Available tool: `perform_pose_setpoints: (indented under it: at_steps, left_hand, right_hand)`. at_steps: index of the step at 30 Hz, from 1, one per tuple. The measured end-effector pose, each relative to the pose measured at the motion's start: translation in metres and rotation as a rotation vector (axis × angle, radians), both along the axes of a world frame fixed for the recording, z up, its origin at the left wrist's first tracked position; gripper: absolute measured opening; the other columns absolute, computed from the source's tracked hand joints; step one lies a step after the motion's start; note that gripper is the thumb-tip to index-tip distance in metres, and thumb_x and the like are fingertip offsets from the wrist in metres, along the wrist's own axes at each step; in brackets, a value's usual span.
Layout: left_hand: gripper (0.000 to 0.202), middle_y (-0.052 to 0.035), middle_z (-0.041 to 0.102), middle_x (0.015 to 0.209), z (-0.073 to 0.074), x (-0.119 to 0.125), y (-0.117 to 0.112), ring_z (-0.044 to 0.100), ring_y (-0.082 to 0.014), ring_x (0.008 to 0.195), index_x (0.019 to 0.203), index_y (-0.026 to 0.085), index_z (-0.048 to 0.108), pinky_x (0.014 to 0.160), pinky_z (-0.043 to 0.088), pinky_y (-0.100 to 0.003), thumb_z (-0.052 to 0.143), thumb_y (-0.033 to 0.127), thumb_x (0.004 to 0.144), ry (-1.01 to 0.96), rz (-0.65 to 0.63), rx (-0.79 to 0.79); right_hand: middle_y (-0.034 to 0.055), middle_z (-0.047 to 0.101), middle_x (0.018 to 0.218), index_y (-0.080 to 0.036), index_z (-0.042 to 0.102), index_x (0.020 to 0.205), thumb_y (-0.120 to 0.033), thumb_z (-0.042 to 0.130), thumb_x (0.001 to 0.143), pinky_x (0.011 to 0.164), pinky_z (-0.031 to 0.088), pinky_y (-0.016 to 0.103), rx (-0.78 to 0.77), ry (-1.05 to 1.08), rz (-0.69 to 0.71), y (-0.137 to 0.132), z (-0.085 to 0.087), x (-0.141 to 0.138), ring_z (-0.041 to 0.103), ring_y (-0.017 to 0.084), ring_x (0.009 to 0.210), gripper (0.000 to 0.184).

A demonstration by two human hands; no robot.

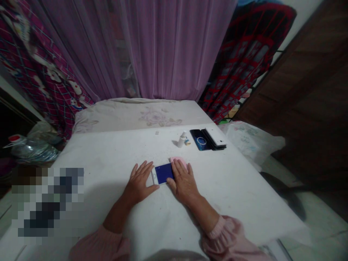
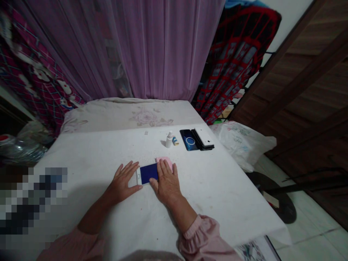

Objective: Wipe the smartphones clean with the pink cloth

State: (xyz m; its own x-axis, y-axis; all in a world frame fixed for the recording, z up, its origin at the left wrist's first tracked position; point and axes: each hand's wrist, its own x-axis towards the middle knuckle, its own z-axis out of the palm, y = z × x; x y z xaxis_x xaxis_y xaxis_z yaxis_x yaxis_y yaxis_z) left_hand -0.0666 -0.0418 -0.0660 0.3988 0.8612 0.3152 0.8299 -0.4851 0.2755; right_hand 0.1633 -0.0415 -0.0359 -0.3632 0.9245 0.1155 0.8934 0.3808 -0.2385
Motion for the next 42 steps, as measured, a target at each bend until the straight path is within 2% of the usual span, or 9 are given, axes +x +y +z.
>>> perform_pose_setpoints:
  at_steps: [7,11,17,20,23,26,30,35,42]
  left_hand:
    - [0.065,-0.0132,0.053,0.144,-0.003,-0.001,0.004,0.040,-0.0315,0.140,0.142,0.021,0.046,0.116,0.024,-0.055,0.061,0.046,0.084,0.009,0.019,-0.059]
    - [0.067,-0.0117,0.051,0.147,0.000,0.000,0.005,0.037,-0.0296,0.142,0.142,0.020,0.045,0.118,0.021,-0.054,0.065,0.041,0.082,0.004,0.051,-0.135]
    - [0.070,-0.0105,0.051,0.147,0.001,0.001,0.004,0.036,-0.0302,0.142,0.139,0.022,0.047,0.119,0.019,-0.055,0.070,0.048,0.079,-0.021,0.057,-0.145]
    - [0.071,-0.0109,0.052,0.146,0.000,0.000,0.002,0.038,-0.0312,0.141,0.140,0.022,0.046,0.118,0.020,-0.056,0.070,0.050,0.079,-0.031,0.048,-0.115]
    - [0.072,-0.0114,0.052,0.146,0.000,-0.001,0.001,0.038,-0.0317,0.141,0.141,0.021,0.044,0.118,0.021,-0.056,0.068,0.051,0.080,-0.034,0.027,-0.100]
    - [0.072,-0.0120,0.051,0.146,-0.001,-0.002,0.001,0.038,-0.0323,0.141,0.143,0.021,0.043,0.118,0.021,-0.057,0.067,0.051,0.081,-0.031,0.008,-0.097]
    - [0.073,-0.0121,0.051,0.146,-0.003,-0.003,0.002,0.039,-0.0322,0.140,0.144,0.022,0.042,0.117,0.022,-0.057,0.067,0.051,0.082,-0.031,-0.003,-0.080]
    - [0.074,-0.0125,0.053,0.145,-0.006,-0.004,0.004,0.039,-0.0317,0.140,0.145,0.023,0.041,0.116,0.024,-0.057,0.066,0.052,0.082,-0.031,-0.018,-0.040]
    - [0.068,-0.0143,0.056,0.141,-0.007,-0.003,0.006,0.044,-0.0328,0.137,0.140,0.020,0.047,0.115,0.026,-0.057,0.067,0.044,0.081,-0.019,-0.008,-0.023]
  right_hand:
    - [0.0133,0.034,0.155,-0.014,0.034,0.150,-0.055,0.037,0.099,0.118,0.015,0.059,0.045,0.085,0.231,-0.005,0.002,-0.036,0.028,0.028,0.146,0.066]
    - [0.0136,0.037,0.154,-0.014,0.037,0.149,-0.056,0.037,0.099,0.117,0.016,0.060,0.058,0.111,0.303,-0.010,0.001,-0.036,0.032,0.029,0.144,0.065]
    - [0.0126,0.036,0.155,-0.017,0.032,0.151,-0.056,0.042,0.097,0.118,0.014,0.060,0.059,0.095,0.383,-0.031,-0.003,-0.018,0.031,0.027,0.144,0.067]
    - [0.0130,0.033,0.156,-0.017,0.027,0.153,-0.051,0.045,0.097,0.118,0.016,0.060,0.080,0.043,0.362,-0.043,-0.006,0.002,0.030,0.028,0.145,0.068]
    - [0.0156,0.033,0.155,-0.015,0.020,0.155,-0.045,0.046,0.098,0.117,0.018,0.059,0.132,-0.001,0.248,-0.046,-0.011,0.023,0.031,0.029,0.144,0.069]
    - [0.0165,0.033,0.155,-0.016,0.017,0.156,-0.043,0.043,0.099,0.115,0.020,0.060,0.161,-0.023,0.111,-0.037,-0.017,0.034,0.031,0.030,0.144,0.068]
    - [0.0175,0.033,0.155,-0.015,0.021,0.155,-0.045,0.040,0.099,0.113,0.022,0.063,0.134,-0.030,0.011,-0.015,-0.016,0.028,0.032,0.033,0.143,0.066]
    - [0.0159,0.032,0.156,-0.015,0.025,0.154,-0.047,0.041,0.099,0.115,0.019,0.062,0.078,0.007,0.070,-0.001,-0.007,0.002,0.032,0.032,0.143,0.065]
    - [0.0139,0.032,0.156,-0.016,0.026,0.153,-0.053,0.042,0.098,0.118,0.014,0.059,0.066,0.115,0.253,-0.014,-0.004,-0.028,0.028,0.028,0.145,0.069]
